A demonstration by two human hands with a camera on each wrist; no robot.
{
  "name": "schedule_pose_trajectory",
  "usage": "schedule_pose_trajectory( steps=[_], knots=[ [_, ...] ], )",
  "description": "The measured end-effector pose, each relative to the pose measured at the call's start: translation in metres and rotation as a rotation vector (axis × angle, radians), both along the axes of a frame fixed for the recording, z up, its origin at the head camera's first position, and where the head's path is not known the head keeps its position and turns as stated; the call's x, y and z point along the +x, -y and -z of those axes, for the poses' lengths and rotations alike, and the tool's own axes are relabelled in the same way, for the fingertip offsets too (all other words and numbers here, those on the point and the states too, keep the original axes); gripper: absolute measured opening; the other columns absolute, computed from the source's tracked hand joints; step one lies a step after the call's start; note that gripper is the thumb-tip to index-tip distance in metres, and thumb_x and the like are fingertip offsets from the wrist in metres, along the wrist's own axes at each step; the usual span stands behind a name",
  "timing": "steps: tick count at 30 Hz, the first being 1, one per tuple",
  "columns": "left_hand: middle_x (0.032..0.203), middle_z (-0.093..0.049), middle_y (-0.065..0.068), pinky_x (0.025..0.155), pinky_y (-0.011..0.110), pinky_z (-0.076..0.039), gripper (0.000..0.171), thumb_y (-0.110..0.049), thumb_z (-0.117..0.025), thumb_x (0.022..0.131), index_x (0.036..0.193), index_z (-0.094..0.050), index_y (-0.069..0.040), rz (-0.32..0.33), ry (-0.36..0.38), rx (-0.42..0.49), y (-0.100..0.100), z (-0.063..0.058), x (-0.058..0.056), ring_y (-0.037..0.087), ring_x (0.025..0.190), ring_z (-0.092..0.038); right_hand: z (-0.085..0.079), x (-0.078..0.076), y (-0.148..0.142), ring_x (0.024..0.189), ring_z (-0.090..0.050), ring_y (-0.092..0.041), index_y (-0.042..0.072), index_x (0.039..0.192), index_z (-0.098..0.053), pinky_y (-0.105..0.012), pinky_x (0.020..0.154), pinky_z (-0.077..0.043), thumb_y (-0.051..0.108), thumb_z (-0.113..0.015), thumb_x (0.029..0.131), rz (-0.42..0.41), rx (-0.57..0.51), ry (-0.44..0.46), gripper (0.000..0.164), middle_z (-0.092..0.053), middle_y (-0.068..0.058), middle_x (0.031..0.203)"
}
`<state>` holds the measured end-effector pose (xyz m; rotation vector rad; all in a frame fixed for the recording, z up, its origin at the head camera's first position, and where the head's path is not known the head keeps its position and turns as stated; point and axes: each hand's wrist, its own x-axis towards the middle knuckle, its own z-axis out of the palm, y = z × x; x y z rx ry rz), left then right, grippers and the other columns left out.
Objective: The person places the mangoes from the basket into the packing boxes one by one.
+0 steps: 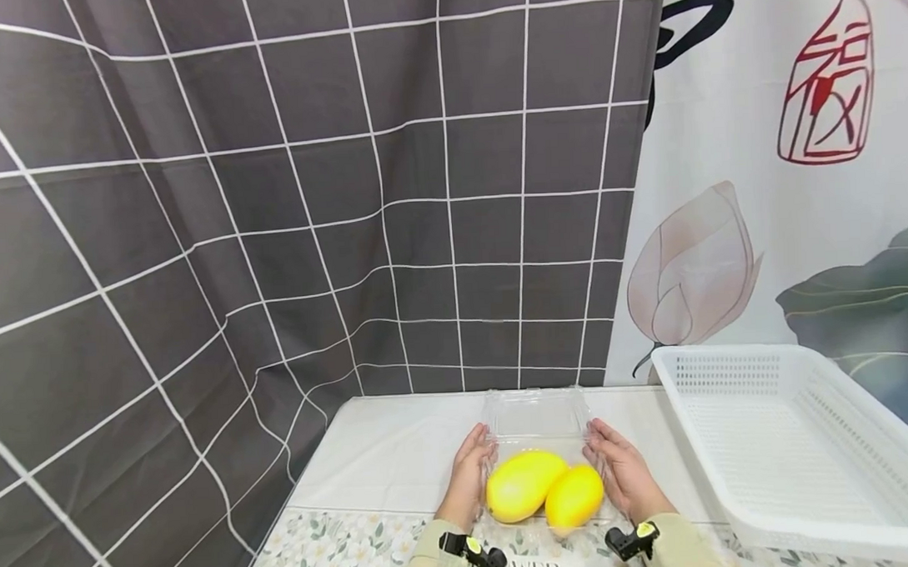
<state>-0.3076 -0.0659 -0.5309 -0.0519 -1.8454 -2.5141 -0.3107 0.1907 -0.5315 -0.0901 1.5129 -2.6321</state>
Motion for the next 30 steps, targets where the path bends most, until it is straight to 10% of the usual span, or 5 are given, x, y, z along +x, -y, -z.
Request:
schedule_pose_trajectory(
  steps=[7, 14, 19, 30],
  knots=[
    [0.162, -0.027, 0.023, 0.122, 0.048, -0.028, 0.058, -0.003, -0.047, 0.101, 0.157, -0.029, 0.003, -0.033, -0.057, 0.002, 0.001, 0.001, 0.002, 0.04, 0.149, -0.027, -0.004, 0.001, 0.001, 0.142, -0.039, -0.009, 0.005, 0.162, -0.008, -0.027, 0.117, -0.035, 0.001, -0.044, 0.105, 0.026, 0.021, 0.056, 0.068, -0.022, -0.006, 0.164],
    [0.163, -0.028, 0.017, 0.122, 0.046, -0.029, 0.058, -0.015, -0.049, 0.105, 0.158, -0.029, -0.003, -0.019, -0.053, 0.025, 0.002, 0.001, 0.003, 0.037, 0.149, -0.029, 0.0, 0.004, -0.001, 0.122, -0.053, 0.005, 0.004, 0.161, -0.011, -0.025, 0.113, -0.042, 0.003, -0.05, 0.105, 0.033, 0.024, -0.017, 0.069, -0.058, 0.027, 0.123],
    [0.163, -0.028, 0.017, 0.123, 0.048, -0.027, 0.057, -0.022, -0.045, 0.108, 0.158, -0.027, -0.001, 0.008, -0.069, 0.083, 0.0, 0.001, 0.001, 0.037, 0.15, -0.028, 0.001, 0.004, -0.003, 0.122, -0.051, 0.008, 0.004, 0.161, -0.012, -0.026, 0.113, -0.042, 0.005, -0.049, 0.106, 0.045, 0.059, -0.046, 0.067, -0.054, 0.026, 0.13],
    [0.162, -0.033, 0.013, 0.124, 0.05, -0.023, 0.057, -0.029, -0.04, 0.109, 0.158, -0.029, -0.001, 0.034, -0.108, 0.074, 0.006, -0.001, 0.006, 0.033, 0.151, -0.027, -0.008, 0.015, -0.008, 0.155, -0.012, -0.025, 0.002, 0.161, -0.01, -0.013, 0.108, -0.038, 0.017, -0.048, 0.108, 0.03, 0.26, -0.15, 0.067, -0.008, -0.019, 0.169]
  ],
)
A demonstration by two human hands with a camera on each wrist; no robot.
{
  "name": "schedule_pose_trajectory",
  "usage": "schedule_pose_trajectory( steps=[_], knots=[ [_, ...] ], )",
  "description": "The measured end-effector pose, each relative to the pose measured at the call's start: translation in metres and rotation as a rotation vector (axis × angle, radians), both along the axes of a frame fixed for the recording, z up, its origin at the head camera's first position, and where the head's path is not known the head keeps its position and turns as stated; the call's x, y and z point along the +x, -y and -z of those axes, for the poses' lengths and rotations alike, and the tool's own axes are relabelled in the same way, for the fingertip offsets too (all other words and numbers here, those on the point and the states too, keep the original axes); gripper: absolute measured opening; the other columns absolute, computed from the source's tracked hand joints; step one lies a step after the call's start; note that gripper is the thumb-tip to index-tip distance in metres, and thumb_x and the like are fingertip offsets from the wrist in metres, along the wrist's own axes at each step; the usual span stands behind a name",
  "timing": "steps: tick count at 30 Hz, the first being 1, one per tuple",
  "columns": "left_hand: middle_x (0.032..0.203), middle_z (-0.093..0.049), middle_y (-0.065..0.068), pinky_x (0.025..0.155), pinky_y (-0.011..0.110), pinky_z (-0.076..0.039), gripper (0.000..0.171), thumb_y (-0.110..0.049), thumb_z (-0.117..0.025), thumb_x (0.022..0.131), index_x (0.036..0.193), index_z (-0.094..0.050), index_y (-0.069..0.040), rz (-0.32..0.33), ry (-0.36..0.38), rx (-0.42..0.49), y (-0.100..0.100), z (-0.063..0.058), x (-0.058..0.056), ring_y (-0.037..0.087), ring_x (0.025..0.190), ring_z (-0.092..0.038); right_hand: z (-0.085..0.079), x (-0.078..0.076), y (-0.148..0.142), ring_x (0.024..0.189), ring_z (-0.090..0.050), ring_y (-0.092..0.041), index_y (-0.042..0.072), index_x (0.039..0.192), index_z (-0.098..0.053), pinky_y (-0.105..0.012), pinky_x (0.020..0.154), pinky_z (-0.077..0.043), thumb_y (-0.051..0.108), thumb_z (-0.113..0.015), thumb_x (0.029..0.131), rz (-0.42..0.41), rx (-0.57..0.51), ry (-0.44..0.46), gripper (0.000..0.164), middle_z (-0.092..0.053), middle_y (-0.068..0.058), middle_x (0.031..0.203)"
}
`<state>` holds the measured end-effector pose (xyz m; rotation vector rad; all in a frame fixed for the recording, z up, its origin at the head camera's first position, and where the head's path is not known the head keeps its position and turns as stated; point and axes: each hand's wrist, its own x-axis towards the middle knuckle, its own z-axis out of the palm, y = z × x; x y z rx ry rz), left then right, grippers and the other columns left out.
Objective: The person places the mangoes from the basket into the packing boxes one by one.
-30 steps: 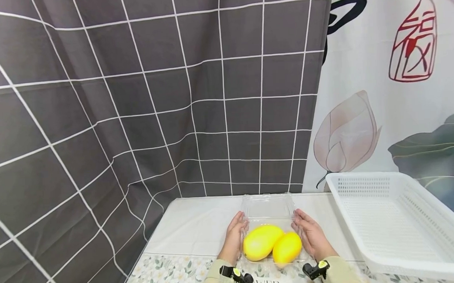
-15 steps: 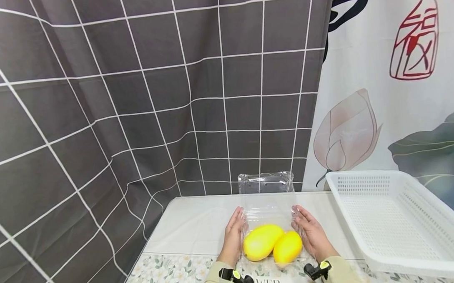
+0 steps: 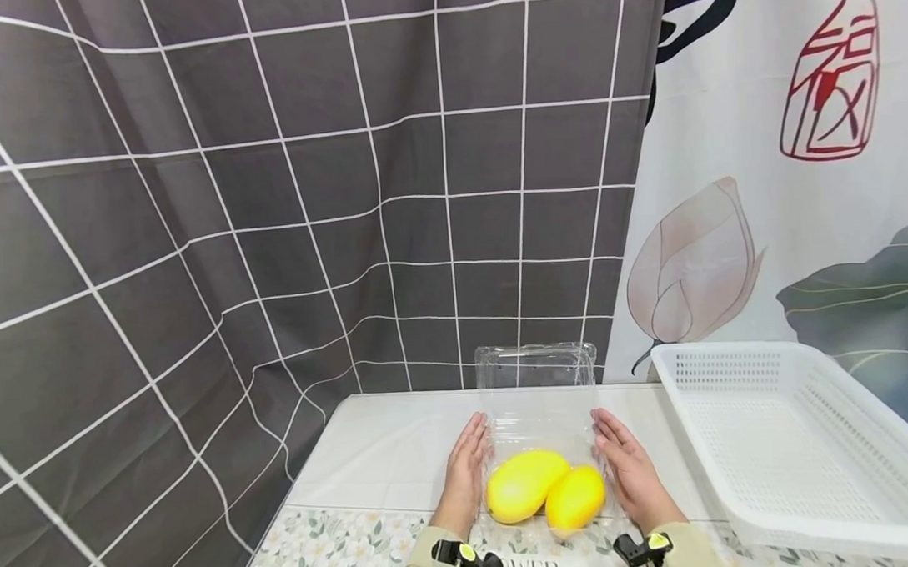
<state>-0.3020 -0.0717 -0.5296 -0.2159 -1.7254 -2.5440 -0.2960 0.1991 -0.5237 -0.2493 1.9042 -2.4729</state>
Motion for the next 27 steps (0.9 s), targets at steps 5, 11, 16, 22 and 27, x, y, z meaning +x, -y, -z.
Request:
schedule_pose_trajectory(
  steps=[5, 11, 16, 22, 27],
  knots=[
    [0.164, -0.03, 0.01, 0.126, 0.049, -0.015, 0.059, -0.035, -0.031, 0.109, 0.158, -0.03, -0.005, 0.03, -0.019, -0.032, 0.004, -0.003, 0.007, 0.032, 0.153, -0.022, -0.003, 0.007, 0.0, 0.138, -0.033, 0.007, -0.001, 0.16, -0.011, -0.013, 0.111, -0.034, 0.02, -0.043, 0.11, 0.015, 0.012, -0.082, 0.064, -0.011, -0.018, 0.168],
    [0.166, -0.022, 0.013, 0.127, 0.048, -0.005, 0.061, -0.034, -0.017, 0.107, 0.16, -0.023, -0.003, 0.1, -0.089, 0.0, 0.009, -0.006, 0.015, 0.032, 0.155, -0.012, -0.004, 0.012, 0.0, 0.131, -0.037, 0.016, -0.005, 0.159, -0.011, -0.017, 0.119, -0.027, 0.021, -0.035, 0.112, 0.007, -0.024, -0.198, 0.059, -0.027, 0.0, 0.165],
    [0.168, -0.014, 0.011, 0.126, 0.047, 0.001, 0.063, -0.038, -0.012, 0.107, 0.161, -0.019, -0.005, 0.121, -0.141, -0.082, 0.013, -0.01, 0.019, 0.029, 0.156, -0.004, -0.009, 0.015, 0.002, 0.133, -0.035, 0.016, -0.008, 0.157, -0.013, -0.006, 0.109, -0.028, 0.017, -0.034, 0.111, 0.015, 0.021, -0.283, 0.057, -0.031, 0.002, 0.163],
    [0.169, -0.013, 0.008, 0.126, 0.046, 0.002, 0.064, -0.041, -0.014, 0.107, 0.162, -0.019, -0.008, 0.14, -0.187, -0.164, 0.017, -0.02, 0.021, 0.027, 0.156, -0.003, -0.023, 0.018, 0.002, 0.134, -0.032, 0.017, -0.004, 0.159, -0.016, -0.002, 0.103, -0.028, 0.019, -0.032, 0.111, 0.052, 0.162, -0.343, 0.055, -0.029, -0.005, 0.164],
    [0.169, -0.01, 0.011, 0.126, 0.049, 0.004, 0.065, -0.039, -0.011, 0.107, 0.162, -0.016, -0.004, 0.185, -0.215, -0.192, 0.02, -0.036, 0.024, 0.029, 0.156, 0.0, -0.036, 0.017, 0.0, 0.137, -0.028, 0.017, -0.007, 0.158, -0.01, -0.003, 0.107, -0.027, 0.018, -0.025, 0.111, 0.017, 0.176, -0.4, 0.055, -0.013, -0.026, 0.165]
  ],
)
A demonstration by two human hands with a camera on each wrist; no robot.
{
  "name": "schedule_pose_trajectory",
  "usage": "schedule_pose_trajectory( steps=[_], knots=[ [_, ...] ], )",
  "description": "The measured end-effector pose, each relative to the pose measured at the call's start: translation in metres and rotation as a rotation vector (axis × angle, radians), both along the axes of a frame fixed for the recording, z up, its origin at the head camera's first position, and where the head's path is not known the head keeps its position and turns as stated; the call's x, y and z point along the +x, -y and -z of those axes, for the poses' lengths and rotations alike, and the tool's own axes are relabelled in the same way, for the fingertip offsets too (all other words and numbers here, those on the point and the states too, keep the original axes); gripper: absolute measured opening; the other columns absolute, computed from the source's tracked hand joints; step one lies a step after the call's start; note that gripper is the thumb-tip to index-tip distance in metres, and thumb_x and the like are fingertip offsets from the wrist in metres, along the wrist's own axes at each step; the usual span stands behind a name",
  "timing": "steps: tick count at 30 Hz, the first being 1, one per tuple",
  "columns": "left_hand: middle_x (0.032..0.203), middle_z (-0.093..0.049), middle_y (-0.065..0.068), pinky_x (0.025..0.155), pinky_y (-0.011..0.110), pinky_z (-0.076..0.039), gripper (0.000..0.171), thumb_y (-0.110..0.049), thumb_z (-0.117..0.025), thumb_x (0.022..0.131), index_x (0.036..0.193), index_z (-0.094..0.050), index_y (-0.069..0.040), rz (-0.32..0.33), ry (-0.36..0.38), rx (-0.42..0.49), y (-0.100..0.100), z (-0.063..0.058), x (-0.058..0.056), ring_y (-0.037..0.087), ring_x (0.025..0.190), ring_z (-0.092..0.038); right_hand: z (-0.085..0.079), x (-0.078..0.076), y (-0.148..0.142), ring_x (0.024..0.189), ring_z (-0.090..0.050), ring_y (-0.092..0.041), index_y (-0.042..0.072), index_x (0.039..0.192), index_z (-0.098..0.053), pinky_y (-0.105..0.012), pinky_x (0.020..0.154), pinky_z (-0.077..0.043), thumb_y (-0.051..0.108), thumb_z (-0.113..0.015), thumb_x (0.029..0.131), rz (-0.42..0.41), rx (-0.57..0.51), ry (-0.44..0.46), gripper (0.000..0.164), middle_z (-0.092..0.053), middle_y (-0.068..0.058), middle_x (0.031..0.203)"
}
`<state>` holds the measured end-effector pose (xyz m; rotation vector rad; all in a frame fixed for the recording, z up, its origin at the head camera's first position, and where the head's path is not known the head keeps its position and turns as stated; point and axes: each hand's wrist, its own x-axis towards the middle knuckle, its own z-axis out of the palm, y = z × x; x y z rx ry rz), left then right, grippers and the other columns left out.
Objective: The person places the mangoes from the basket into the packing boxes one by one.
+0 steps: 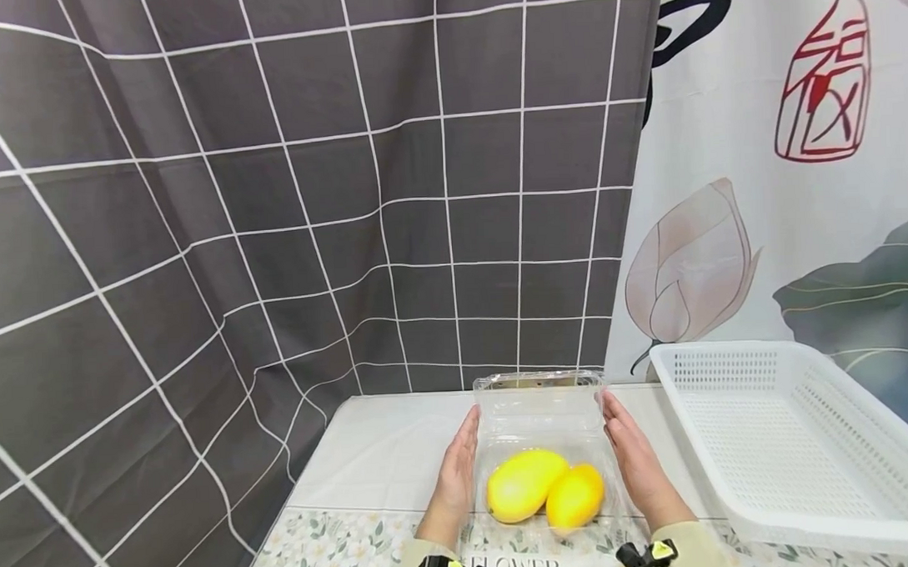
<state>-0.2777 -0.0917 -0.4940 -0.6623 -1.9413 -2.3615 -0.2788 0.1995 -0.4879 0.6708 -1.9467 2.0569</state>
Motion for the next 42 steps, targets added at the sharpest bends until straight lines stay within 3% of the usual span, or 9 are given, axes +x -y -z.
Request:
schedule_pose_trajectory(
  steps=[4, 8, 14, 18, 21, 24, 31, 37, 42],
  knots=[
    [0.169, -0.007, 0.012, 0.126, 0.051, 0.004, 0.067, -0.04, -0.008, 0.106, 0.162, -0.013, -0.003, 0.034, -0.007, -0.049, 0.004, -0.019, 0.003, 0.031, 0.156, 0.001, -0.012, 0.001, 0.0, 0.137, -0.026, 0.018, -0.007, 0.158, -0.007, -0.004, 0.109, -0.026, 0.02, -0.022, 0.111, -0.031, -0.012, 0.003, 0.056, -0.004, -0.033, 0.163],
    [0.169, -0.009, 0.013, 0.126, 0.053, 0.002, 0.068, -0.044, -0.009, 0.107, 0.162, -0.015, -0.006, 0.03, 0.029, -0.127, 0.008, -0.041, 0.012, 0.033, 0.156, -0.001, -0.026, 0.005, 0.0, 0.14, -0.025, 0.014, -0.005, 0.159, -0.005, -0.005, 0.111, -0.025, 0.026, -0.02, 0.112, -0.055, -0.024, 0.031, 0.059, -0.003, -0.031, 0.164],
    [0.164, -0.028, 0.018, 0.123, 0.061, -0.012, 0.067, -0.048, -0.027, 0.107, 0.158, -0.032, -0.005, -0.092, 0.122, -0.331, 0.009, -0.066, 0.029, 0.041, 0.152, -0.02, -0.043, 0.012, -0.003, 0.154, -0.013, -0.032, -0.001, 0.161, -0.01, -0.001, 0.103, -0.029, 0.041, -0.021, 0.111, 0.012, 0.078, 0.199, 0.066, -0.011, -0.026, 0.166],
    [0.162, -0.03, 0.022, 0.119, 0.067, -0.017, 0.068, -0.047, -0.035, 0.107, 0.156, -0.033, 0.0, -0.14, 0.101, -0.502, 0.005, -0.077, 0.039, 0.045, 0.15, -0.023, -0.047, 0.016, -0.003, 0.151, -0.016, -0.046, -0.003, 0.159, -0.019, -0.036, 0.124, -0.026, 0.04, -0.032, 0.11, 0.067, 0.22, 0.28, 0.066, -0.02, -0.027, 0.164],
    [0.163, -0.025, 0.023, 0.117, 0.071, -0.018, 0.077, -0.054, -0.035, 0.105, 0.158, -0.027, 0.001, -0.14, 0.064, -0.64, -0.005, -0.077, 0.043, 0.046, 0.151, -0.02, -0.049, 0.019, 0.002, 0.15, -0.017, -0.048, -0.003, 0.158, -0.023, -0.069, 0.119, -0.014, 0.036, -0.04, 0.109, 0.089, 0.304, 0.303, 0.065, -0.022, -0.027, 0.163],
    [0.164, -0.02, 0.026, 0.115, 0.075, -0.017, 0.083, -0.06, -0.035, 0.103, 0.159, -0.023, 0.0, -0.161, 0.048, -0.706, -0.015, -0.076, 0.045, 0.047, 0.15, -0.019, -0.052, 0.02, 0.006, 0.151, -0.015, -0.047, -0.002, 0.159, -0.021, -0.068, 0.12, -0.013, 0.038, -0.043, 0.108, 0.101, 0.336, 0.335, 0.068, -0.02, -0.026, 0.164],
    [0.162, -0.018, 0.032, 0.112, 0.078, -0.017, 0.089, -0.054, -0.049, 0.1, 0.159, -0.018, 0.005, -0.23, 0.092, -0.695, -0.019, -0.074, 0.045, 0.052, 0.148, -0.019, -0.059, 0.022, 0.007, 0.15, -0.011, -0.051, -0.002, 0.16, -0.016, -0.07, 0.118, -0.017, 0.05, -0.047, 0.104, 0.131, 0.498, 0.428, 0.083, -0.015, -0.029, 0.163],
    [0.161, -0.022, 0.032, 0.11, 0.079, -0.02, 0.091, -0.05, -0.058, 0.097, 0.159, -0.018, 0.003, -0.231, 0.095, -0.699, -0.019, -0.068, 0.043, 0.053, 0.147, -0.022, -0.059, 0.022, 0.007, 0.147, -0.011, -0.055, -0.007, 0.158, -0.013, -0.073, 0.115, -0.021, 0.057, -0.049, 0.1, 0.119, 0.584, 0.481, 0.093, -0.014, -0.034, 0.161],
    [0.162, -0.02, 0.031, 0.111, 0.077, -0.022, 0.086, -0.043, -0.059, 0.098, 0.16, -0.018, 0.001, -0.199, 0.055, -0.741, -0.019, -0.061, 0.038, 0.053, 0.146, -0.024, -0.048, 0.018, 0.006, 0.147, -0.012, -0.055, -0.007, 0.158, -0.014, -0.072, 0.116, -0.02, 0.056, -0.049, 0.1, 0.134, 0.573, 0.484, 0.092, -0.014, -0.034, 0.161]
  ],
)
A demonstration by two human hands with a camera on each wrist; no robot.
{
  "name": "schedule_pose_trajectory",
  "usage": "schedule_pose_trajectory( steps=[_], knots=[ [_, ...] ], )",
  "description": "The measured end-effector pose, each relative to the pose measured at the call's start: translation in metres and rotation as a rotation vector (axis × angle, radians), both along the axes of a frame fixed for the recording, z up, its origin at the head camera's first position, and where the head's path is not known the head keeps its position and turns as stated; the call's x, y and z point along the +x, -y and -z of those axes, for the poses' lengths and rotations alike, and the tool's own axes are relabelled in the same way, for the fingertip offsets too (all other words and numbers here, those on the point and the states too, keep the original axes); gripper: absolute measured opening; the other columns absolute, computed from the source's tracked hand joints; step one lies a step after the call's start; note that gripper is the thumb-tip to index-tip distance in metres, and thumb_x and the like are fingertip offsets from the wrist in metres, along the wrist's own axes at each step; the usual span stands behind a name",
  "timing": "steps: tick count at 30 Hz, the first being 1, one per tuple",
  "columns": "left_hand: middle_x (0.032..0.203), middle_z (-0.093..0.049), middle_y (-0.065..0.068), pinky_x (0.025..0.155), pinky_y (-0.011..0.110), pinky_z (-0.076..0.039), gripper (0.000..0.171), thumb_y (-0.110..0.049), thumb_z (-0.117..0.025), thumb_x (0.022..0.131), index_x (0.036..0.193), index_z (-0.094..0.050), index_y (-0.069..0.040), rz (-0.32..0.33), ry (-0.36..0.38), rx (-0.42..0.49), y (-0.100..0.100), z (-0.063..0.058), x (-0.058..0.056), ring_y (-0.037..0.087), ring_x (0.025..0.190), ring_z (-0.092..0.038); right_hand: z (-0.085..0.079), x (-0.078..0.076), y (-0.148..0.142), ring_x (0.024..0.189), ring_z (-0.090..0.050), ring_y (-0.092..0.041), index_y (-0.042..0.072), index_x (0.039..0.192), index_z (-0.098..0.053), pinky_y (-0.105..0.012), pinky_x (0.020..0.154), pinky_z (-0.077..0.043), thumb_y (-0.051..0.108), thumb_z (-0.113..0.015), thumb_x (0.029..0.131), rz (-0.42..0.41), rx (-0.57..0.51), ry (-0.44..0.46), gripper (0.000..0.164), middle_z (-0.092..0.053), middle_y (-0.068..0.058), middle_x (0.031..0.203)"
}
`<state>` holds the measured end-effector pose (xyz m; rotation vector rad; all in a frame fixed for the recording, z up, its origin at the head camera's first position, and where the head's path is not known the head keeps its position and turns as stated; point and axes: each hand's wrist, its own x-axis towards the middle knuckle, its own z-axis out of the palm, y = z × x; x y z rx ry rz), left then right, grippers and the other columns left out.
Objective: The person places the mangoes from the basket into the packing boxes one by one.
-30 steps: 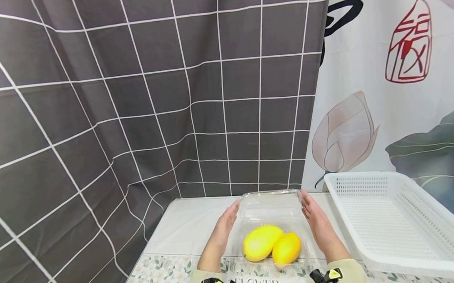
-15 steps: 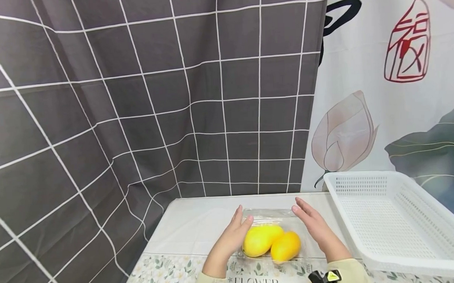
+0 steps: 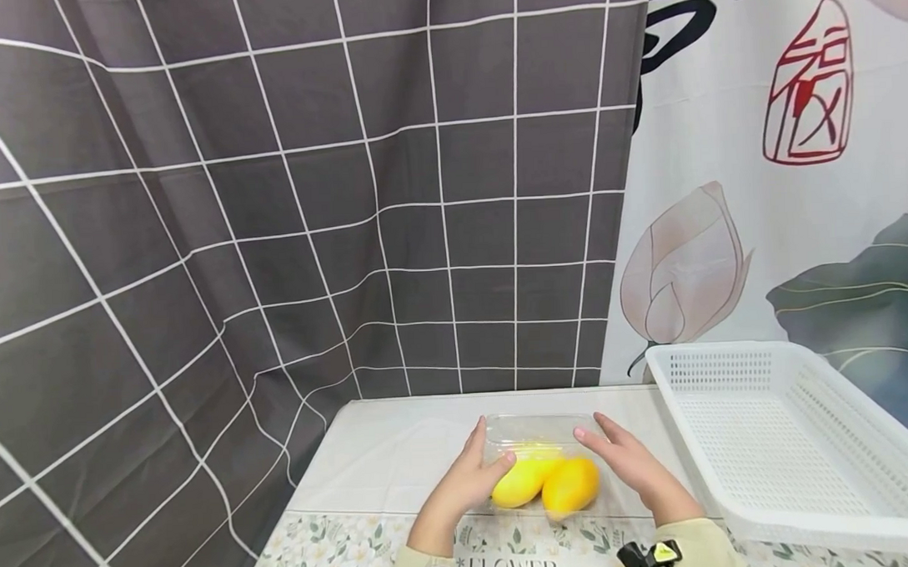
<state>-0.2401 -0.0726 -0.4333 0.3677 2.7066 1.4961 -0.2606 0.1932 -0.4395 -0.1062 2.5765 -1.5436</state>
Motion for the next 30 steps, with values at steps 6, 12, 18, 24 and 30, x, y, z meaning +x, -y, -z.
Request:
schedule_pose_trajectory(
  steps=[6, 12, 18, 24, 30],
  knots=[
    [0.163, -0.017, 0.031, 0.117, 0.071, -0.018, 0.082, -0.037, -0.059, 0.1, 0.161, -0.017, 0.0, 0.016, -0.022, -0.011, 0.0, 0.017, -0.008, 0.05, 0.15, -0.018, 0.023, -0.008, 0.001, 0.147, -0.012, -0.056, -0.001, 0.16, -0.013, -0.073, 0.115, -0.015, 0.05, -0.053, 0.099, 0.027, -0.03, -0.048, 0.089, -0.013, -0.033, 0.162],
    [0.168, -0.009, 0.021, 0.12, 0.068, -0.01, 0.08, -0.035, -0.056, 0.102, 0.162, -0.014, -0.004, 0.034, -0.019, 0.008, 0.0, 0.032, -0.016, 0.042, 0.154, -0.007, 0.043, -0.012, 0.0, 0.148, -0.009, -0.055, 0.004, 0.162, -0.008, -0.073, 0.116, -0.012, 0.045, -0.058, 0.098, 0.028, -0.042, -0.085, 0.09, -0.009, -0.031, 0.164],
    [0.169, -0.008, 0.017, 0.12, 0.069, -0.008, 0.076, -0.032, -0.053, 0.103, 0.162, -0.013, -0.005, 0.073, -0.058, 0.015, 0.002, 0.045, -0.021, 0.042, 0.154, -0.002, 0.056, -0.014, -0.002, 0.149, -0.007, -0.054, 0.008, 0.163, -0.006, -0.071, 0.118, -0.009, 0.038, -0.066, 0.096, 0.023, -0.095, -0.132, 0.095, -0.005, -0.028, 0.166],
    [0.169, -0.007, 0.015, 0.12, 0.069, -0.005, 0.076, -0.033, -0.051, 0.104, 0.163, -0.01, -0.007, 0.094, -0.057, 0.007, 0.007, 0.051, -0.021, 0.041, 0.154, 0.002, 0.062, -0.014, 0.001, 0.149, -0.007, -0.054, 0.008, 0.163, -0.005, -0.07, 0.118, -0.009, 0.036, -0.07, 0.093, 0.025, -0.095, -0.158, 0.099, -0.005, -0.028, 0.166],
    [0.17, -0.003, 0.011, 0.121, 0.066, -0.007, 0.076, -0.034, -0.048, 0.104, 0.164, -0.005, -0.015, 0.101, 0.009, 0.027, 0.01, 0.054, -0.021, 0.039, 0.155, -0.004, 0.069, -0.01, 0.003, 0.149, -0.01, -0.052, 0.009, 0.163, -0.008, -0.07, 0.119, -0.011, 0.04, -0.068, 0.094, 0.046, -0.064, -0.229, 0.097, -0.007, -0.025, 0.167]
  ],
)
